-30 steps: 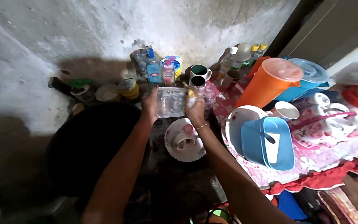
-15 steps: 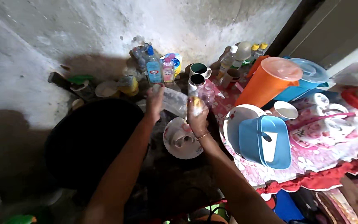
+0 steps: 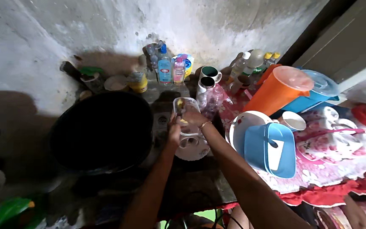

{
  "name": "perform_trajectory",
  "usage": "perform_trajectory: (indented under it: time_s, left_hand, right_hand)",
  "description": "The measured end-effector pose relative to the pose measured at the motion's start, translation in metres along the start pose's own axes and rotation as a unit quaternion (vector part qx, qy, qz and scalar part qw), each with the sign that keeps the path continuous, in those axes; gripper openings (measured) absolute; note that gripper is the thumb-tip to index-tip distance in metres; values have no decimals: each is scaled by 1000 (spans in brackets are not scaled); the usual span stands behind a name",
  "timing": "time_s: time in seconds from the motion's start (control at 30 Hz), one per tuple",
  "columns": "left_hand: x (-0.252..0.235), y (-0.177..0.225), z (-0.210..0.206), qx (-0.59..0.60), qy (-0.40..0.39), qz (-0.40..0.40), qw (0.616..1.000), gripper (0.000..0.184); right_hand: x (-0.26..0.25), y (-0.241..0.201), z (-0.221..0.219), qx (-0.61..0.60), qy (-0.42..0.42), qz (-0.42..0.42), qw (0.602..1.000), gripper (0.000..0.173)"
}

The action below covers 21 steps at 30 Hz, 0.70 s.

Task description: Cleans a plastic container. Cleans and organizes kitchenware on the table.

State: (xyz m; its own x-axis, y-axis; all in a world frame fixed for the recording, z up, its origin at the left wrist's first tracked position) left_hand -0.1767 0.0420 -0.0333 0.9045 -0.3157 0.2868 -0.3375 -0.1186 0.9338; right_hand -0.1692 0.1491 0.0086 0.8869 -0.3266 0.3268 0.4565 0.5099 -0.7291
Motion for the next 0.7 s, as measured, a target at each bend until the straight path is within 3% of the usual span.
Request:
perform_trajectory:
  time_s: [0.1,0.17,0.33,0.4,0.57,0.7]
  left_hand:
    - [-18,-7,16,16,22,-49,998,47]
    - [-23,-8,23,19,51,-74,996,47]
    - [-6,-6,10,-16,6,-56,998,48]
    - [-6,-3,5,-9,-8,-48,999,47]
    - [-30,-7,20,5,44,-99,994,49]
    - [-35,-5,17,-26,39,-90,995,48]
  right_hand:
    - [13,-8,-9,158,-102,68,980,44]
    - [22,-9,-13,197,-116,59,972,32]
    - [-2,5,-8,168,100,67,978,25]
    - [-6,-1,-8,174,130,86,972,26]
    - [-1,-10,-10,207,-67,93,972,27]
    - [-13,-10,-6,232,-60,84,967,37]
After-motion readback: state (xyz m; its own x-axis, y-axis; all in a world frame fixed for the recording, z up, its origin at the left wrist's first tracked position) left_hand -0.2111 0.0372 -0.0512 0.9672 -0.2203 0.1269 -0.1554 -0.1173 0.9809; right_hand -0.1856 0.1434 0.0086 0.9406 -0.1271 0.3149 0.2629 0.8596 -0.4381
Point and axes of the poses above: each hand's wrist, its own x-axis away from the middle knuckle, its own z-axis out of the back of the hand, y = z × x, the point moved 2 cm from there along -x, towards the middle knuckle, and after that the axes turned 7 degrees about -z, right-handed, at the moved point
